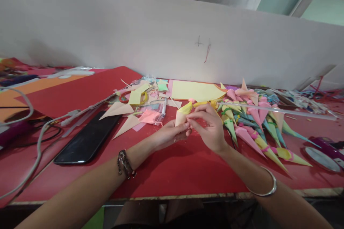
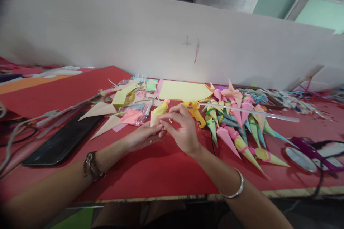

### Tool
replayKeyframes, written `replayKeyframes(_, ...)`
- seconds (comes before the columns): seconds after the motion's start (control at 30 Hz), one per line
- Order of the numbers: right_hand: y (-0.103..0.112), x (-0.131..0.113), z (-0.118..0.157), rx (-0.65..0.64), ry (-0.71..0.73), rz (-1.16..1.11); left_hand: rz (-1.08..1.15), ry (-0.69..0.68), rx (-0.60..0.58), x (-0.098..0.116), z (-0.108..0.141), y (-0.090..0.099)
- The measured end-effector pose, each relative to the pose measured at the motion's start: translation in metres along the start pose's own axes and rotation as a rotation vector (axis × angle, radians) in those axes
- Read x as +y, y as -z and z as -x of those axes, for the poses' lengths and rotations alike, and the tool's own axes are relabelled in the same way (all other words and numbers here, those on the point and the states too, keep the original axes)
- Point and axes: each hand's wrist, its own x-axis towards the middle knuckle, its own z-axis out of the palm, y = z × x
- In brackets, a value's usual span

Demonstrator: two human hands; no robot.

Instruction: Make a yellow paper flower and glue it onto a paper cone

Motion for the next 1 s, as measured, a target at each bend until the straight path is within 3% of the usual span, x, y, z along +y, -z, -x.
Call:
replayKeyframes(0.23, -0.0007, 0.0008, -0.0001, -0.018, -0.052, -0.005, -0.077, 0.002, 0.021, -0.0001, 0.0003, 0.0002)
replayKeyframes(0.63, -0.0083, 0.0067, 0.0014, -0.032, -0.254, -0.401, -0.217, -0.028, -0.009, -0.0002, 0.0, 0.0014)
replayKeyframes(0.8, -0.0099, 0.0048, 0.0006, -0.109, -0.344, -0.555, -0.255, -0.036, -0.01, -0.0001, 0.0002, 0.0024)
replayKeyframes(1.0, -0.0094, 0.0015, -0.0001, -0.116, -0.373, -0.562, -0.299, -0.016, -0.004, -0.0001, 0.0005, 0.0027)
